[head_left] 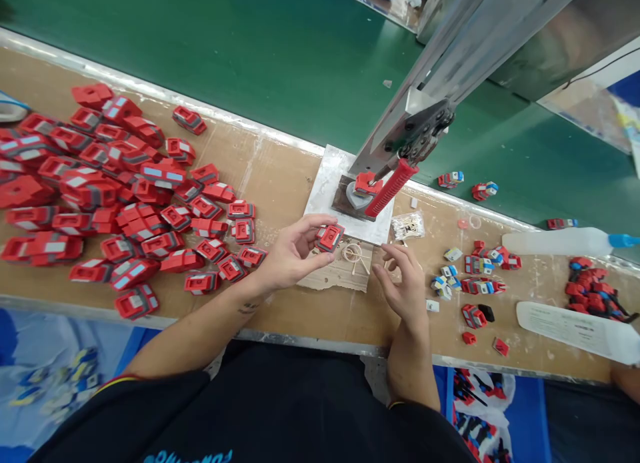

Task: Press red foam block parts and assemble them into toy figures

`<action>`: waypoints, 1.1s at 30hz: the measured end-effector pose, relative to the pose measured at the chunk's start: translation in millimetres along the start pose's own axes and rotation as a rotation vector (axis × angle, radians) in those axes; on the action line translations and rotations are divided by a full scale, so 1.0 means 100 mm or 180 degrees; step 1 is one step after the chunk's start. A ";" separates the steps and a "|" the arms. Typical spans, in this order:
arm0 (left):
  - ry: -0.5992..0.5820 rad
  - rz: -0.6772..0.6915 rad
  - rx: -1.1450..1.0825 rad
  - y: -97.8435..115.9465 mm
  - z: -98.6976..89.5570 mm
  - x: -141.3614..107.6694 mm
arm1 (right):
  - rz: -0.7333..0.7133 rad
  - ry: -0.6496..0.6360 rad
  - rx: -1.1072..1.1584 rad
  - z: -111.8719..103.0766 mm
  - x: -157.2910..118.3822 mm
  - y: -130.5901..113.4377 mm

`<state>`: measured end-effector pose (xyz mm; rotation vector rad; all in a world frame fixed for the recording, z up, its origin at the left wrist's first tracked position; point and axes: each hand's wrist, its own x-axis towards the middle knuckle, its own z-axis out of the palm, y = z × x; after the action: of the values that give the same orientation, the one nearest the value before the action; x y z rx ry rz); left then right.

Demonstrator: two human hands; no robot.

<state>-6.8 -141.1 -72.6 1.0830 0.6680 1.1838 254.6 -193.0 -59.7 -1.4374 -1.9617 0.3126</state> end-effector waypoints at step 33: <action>-0.0104 0.0922 0.1109 -0.06 0.03 -0.05 | -0.0220 0.0030 0.0774 0.26 0.23 -0.05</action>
<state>-2.9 -147.2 -77.8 1.5288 0.7255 1.3220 230.4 -169.0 -67.7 -1.2109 -1.8881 0.4937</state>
